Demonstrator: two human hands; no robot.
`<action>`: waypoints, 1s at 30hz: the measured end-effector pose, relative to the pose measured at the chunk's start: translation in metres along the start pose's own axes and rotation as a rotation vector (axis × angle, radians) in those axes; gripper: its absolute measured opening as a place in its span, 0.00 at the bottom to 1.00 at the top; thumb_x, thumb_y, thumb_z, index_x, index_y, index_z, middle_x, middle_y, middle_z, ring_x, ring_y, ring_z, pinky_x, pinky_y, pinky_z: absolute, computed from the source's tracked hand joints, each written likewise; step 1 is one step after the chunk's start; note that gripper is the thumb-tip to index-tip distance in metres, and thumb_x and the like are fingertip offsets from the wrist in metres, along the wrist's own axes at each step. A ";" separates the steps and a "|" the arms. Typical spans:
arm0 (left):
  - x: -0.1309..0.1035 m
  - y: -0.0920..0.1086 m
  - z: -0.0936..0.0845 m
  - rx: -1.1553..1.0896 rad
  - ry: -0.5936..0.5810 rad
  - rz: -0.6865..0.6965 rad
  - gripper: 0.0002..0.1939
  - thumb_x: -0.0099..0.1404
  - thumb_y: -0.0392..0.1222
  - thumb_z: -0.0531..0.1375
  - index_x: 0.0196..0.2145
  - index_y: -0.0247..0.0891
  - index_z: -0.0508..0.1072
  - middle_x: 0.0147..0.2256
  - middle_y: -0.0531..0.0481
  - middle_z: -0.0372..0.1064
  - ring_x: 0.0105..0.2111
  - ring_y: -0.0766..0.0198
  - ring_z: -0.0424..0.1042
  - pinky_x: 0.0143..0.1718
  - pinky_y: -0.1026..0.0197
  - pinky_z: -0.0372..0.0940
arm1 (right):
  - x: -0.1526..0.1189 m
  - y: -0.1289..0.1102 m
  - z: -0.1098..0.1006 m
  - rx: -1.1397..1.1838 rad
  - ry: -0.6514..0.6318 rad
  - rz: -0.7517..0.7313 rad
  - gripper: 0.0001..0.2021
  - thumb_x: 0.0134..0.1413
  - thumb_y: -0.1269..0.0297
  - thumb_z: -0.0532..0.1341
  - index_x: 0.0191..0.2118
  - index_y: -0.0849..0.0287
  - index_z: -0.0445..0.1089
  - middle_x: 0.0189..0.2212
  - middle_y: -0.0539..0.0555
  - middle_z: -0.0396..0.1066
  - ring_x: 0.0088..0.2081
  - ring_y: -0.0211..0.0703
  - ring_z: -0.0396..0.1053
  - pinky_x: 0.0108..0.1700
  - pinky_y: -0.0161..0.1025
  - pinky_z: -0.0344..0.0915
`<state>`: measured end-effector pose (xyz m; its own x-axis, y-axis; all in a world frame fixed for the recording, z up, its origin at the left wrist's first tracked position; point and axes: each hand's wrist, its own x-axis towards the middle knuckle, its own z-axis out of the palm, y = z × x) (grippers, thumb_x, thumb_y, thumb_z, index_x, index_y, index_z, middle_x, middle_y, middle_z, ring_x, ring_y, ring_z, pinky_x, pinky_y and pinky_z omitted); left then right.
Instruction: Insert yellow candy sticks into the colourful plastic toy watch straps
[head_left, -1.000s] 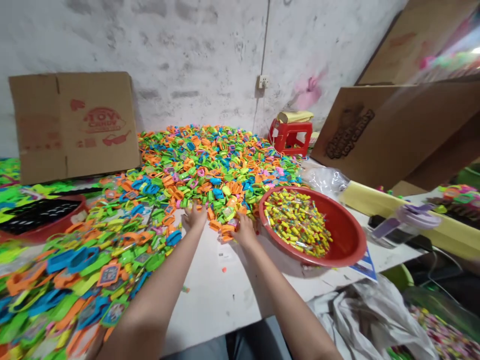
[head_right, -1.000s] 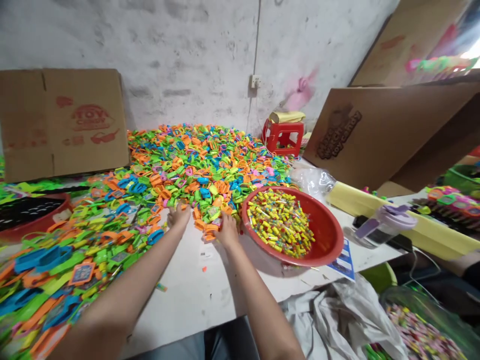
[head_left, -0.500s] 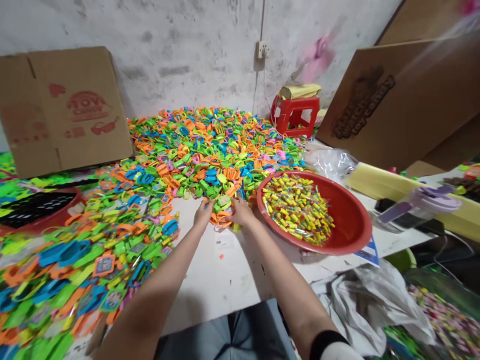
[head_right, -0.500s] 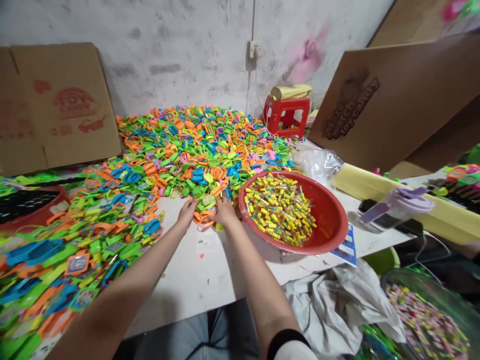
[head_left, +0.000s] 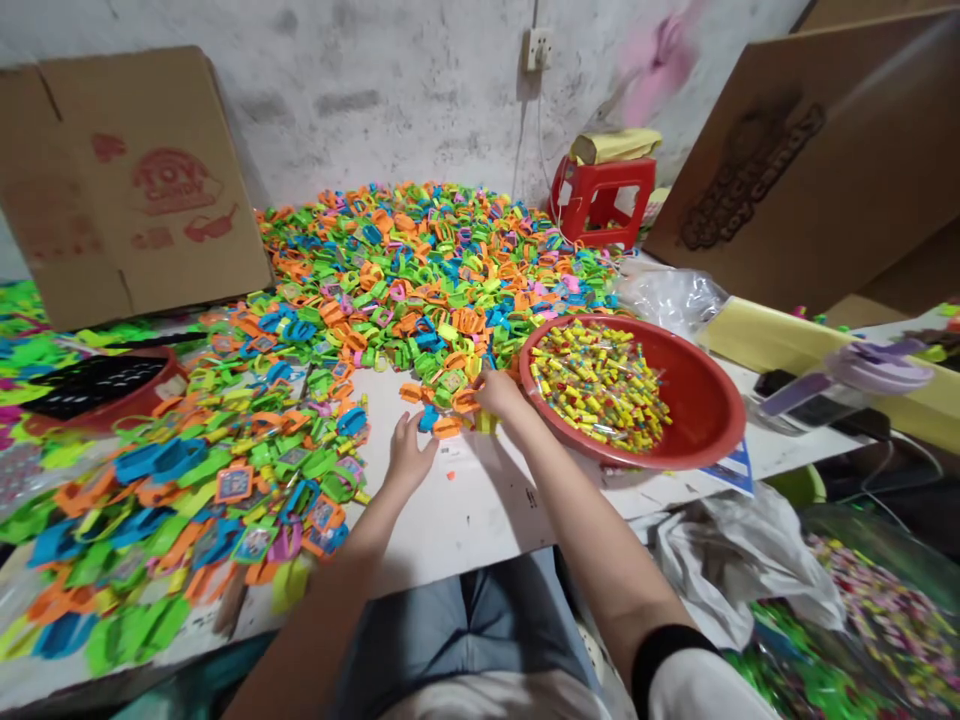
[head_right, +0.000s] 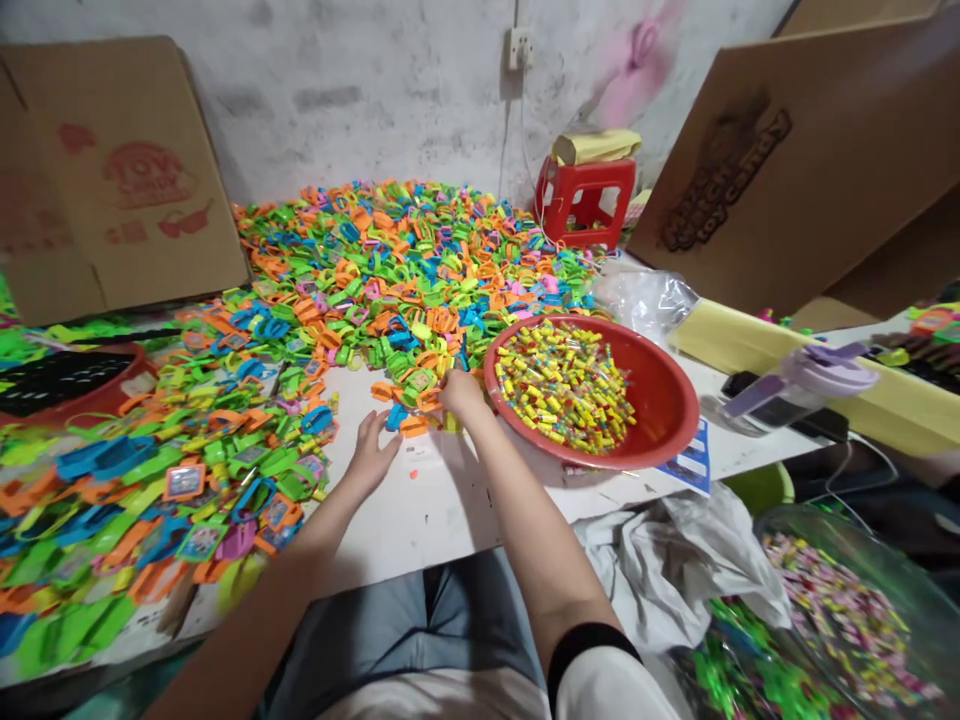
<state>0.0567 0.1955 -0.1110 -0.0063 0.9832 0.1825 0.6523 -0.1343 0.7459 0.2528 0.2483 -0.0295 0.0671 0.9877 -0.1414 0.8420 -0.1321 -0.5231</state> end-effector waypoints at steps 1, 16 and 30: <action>-0.012 0.003 -0.002 0.028 -0.032 0.019 0.24 0.57 0.43 0.63 0.52 0.43 0.69 0.55 0.43 0.61 0.55 0.53 0.64 0.58 0.50 0.57 | 0.001 0.002 0.003 0.033 -0.008 -0.002 0.09 0.59 0.61 0.63 0.39 0.62 0.71 0.38 0.54 0.72 0.42 0.43 0.71 0.45 0.44 0.67; -0.026 0.017 -0.027 0.169 -0.134 0.121 0.09 0.65 0.41 0.55 0.38 0.40 0.75 0.39 0.47 0.72 0.34 0.63 0.73 0.40 0.60 0.66 | -0.007 0.009 0.029 0.504 -0.095 0.076 0.11 0.64 0.59 0.59 0.39 0.64 0.68 0.29 0.48 0.68 0.24 0.31 0.66 0.26 0.31 0.66; -0.080 0.014 -0.010 0.239 -0.182 0.276 0.21 0.64 0.30 0.51 0.52 0.40 0.71 0.53 0.44 0.71 0.55 0.55 0.67 0.59 0.45 0.56 | -0.122 0.011 0.062 0.372 0.080 -0.325 0.14 0.54 0.65 0.62 0.47 0.58 0.71 0.50 0.60 0.71 0.56 0.54 0.63 0.62 0.55 0.49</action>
<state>0.0588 0.1136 -0.1083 0.3139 0.9229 0.2230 0.7685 -0.3849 0.5112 0.2207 0.1212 -0.0701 -0.1138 0.9842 0.1358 0.5788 0.1768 -0.7960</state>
